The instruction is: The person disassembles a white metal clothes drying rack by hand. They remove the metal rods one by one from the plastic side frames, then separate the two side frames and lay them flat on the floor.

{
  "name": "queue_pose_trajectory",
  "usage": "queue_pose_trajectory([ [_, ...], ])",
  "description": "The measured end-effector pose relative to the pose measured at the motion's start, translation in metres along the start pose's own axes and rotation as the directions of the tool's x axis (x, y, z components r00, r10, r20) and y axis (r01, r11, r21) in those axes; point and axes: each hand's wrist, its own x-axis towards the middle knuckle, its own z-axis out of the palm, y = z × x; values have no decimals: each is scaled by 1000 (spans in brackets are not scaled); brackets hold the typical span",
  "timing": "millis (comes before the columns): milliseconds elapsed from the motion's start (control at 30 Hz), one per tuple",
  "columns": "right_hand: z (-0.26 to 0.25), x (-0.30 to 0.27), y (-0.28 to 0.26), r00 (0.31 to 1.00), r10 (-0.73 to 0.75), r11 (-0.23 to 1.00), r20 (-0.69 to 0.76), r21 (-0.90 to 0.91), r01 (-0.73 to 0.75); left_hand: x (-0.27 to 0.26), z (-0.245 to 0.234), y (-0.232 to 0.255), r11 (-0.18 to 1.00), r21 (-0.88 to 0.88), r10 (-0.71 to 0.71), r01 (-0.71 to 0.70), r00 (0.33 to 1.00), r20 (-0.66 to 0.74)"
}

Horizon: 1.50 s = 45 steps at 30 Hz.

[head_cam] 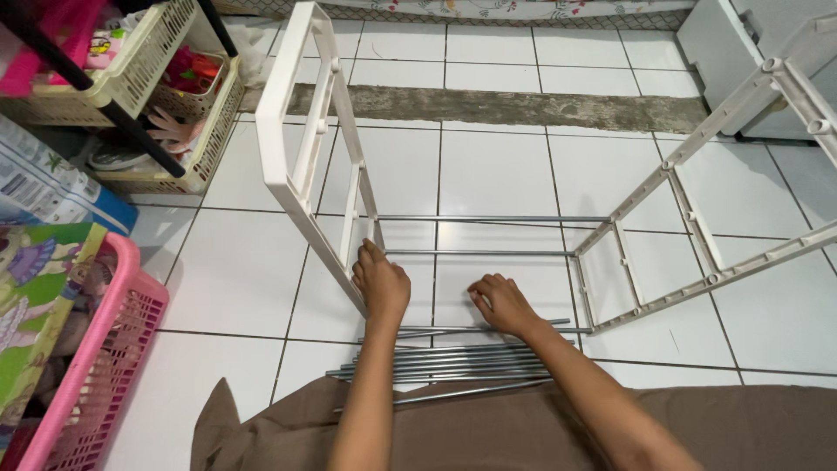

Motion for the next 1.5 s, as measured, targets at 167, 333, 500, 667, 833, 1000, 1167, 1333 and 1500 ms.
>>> queue_pose_trajectory([
  [167,-32,65,-47,908,-247,969,-337,-78,235,-12,-26,16,988,-66,-143,142,990,-15],
  [333,-43,122,-89,874,-321,947,-366,-144,288,32,-27,25,938,-151,-315,311,949,-2],
  [500,-19,154,-97,942,-273,952,-196,-194,235,48,-9,26,924,-236,-324,301,944,-66],
  [667,8,164,-99,952,-246,969,-183,-57,240,49,-6,22,946,-144,-297,289,954,-32],
  [833,6,170,-98,978,-152,988,-142,-21,150,54,-7,28,941,-96,-319,323,946,55],
  [1000,-3,179,-99,982,-115,992,-149,43,122,53,-5,31,953,-70,-288,293,955,72],
  [1167,-12,184,-106,998,51,994,-35,97,-47,52,-4,34,948,-69,-305,310,949,83],
  [1333,-22,183,-119,995,96,995,-41,-22,-97,53,-9,31,956,12,-292,291,955,61],
  [1500,-22,176,-117,988,112,990,-103,-76,-120,54,-9,29,958,14,-286,286,958,6],
])
